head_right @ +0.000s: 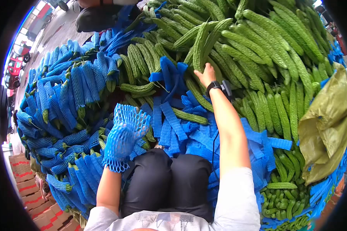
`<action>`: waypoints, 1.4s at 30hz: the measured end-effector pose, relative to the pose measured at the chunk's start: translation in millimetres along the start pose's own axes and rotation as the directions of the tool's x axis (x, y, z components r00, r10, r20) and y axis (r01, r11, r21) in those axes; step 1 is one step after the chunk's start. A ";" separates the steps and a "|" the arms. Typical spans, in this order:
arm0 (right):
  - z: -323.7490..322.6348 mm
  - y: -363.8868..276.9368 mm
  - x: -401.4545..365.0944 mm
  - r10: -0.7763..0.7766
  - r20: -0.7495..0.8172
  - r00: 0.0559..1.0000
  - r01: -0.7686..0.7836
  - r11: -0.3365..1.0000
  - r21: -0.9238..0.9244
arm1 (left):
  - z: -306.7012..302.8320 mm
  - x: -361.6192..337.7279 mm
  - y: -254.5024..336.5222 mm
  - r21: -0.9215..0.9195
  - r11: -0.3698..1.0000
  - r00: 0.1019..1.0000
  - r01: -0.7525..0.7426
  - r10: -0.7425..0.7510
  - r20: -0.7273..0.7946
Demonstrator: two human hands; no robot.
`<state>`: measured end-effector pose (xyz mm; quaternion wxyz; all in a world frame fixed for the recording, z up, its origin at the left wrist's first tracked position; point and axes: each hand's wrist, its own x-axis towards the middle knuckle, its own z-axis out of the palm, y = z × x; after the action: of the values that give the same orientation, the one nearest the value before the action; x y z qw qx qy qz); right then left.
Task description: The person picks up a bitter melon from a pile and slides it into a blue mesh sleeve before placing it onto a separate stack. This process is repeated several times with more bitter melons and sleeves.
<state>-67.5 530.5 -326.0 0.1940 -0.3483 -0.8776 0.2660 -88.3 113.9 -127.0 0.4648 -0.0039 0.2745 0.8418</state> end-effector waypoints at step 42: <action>-191.0 -408.3 -331.8 -0.619 0.194 0.761 0.411 0.692 0.593 | -12.6 -143.0 11.3 -0.180 0.958 0.931 -0.224 0.265 0.251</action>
<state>51.7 105.3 17.9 0.1747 0.0416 -0.8550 0.4866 -19.1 -8.2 -95.1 0.3878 0.1117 0.1427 0.9038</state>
